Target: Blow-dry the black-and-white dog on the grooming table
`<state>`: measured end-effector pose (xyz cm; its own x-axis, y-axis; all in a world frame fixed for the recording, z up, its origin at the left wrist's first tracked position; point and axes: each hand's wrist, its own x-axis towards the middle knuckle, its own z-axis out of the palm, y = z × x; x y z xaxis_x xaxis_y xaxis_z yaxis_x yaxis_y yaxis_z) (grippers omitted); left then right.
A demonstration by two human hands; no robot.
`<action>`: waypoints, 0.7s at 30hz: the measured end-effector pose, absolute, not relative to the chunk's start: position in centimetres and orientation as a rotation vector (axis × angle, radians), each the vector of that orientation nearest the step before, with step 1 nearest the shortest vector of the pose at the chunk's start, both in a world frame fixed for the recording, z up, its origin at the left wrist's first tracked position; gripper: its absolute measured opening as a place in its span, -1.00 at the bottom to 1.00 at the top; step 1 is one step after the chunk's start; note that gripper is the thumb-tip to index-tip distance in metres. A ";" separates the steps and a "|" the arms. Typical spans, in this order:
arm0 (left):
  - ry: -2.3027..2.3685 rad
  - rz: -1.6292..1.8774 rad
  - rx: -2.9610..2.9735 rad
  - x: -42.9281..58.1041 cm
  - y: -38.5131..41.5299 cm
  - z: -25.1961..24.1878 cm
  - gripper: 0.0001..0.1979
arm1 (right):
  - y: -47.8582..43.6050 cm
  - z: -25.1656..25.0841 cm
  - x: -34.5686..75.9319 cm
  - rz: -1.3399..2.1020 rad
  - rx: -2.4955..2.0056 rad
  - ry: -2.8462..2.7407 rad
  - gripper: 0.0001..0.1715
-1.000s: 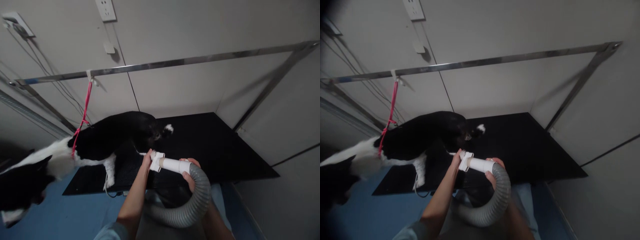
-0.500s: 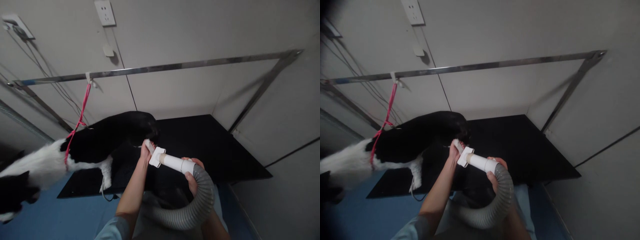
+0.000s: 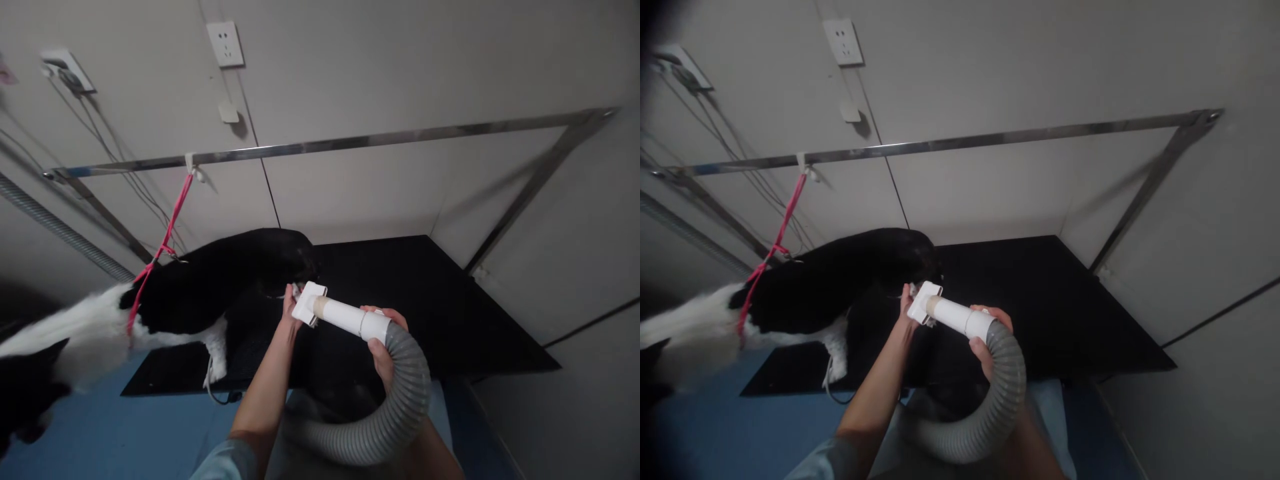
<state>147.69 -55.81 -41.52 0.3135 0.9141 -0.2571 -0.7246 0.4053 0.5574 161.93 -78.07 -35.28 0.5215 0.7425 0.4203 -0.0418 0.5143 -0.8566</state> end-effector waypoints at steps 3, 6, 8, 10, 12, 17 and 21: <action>0.652 1.056 0.359 147.4 -56.7 -42.3 -0.47 | -77.8 -34.6 161.9 0.581 -0.949 -0.991 -0.45; 0.643 1.044 0.358 147.4 -57.3 -43.1 -0.38 | -77.3 -34.5 162.3 0.580 -0.934 -1.039 -0.45; 0.657 1.058 0.385 147.4 -57.2 -43.5 -0.38 | -77.1 -34.8 162.7 0.568 -0.954 -1.071 -0.44; 0.684 1.075 0.408 147.3 -56.7 -43.4 -0.42 | -77.0 -35.2 163.0 0.571 -0.993 -1.096 -0.44; 0.663 1.095 0.403 147.2 -56.2 -43.0 -0.44 | -77.0 -35.5 163.0 0.571 -1.003 -1.075 -0.44; 0.450 1.074 0.314 147.1 -56.2 -40.9 -0.42 | -78.6 -36.4 162.7 0.531 -1.015 -0.959 -0.46; 0.338 1.055 0.222 147.1 -57.0 -40.1 -0.47 | -81.1 -37.1 162.5 0.511 -1.036 -0.782 -0.48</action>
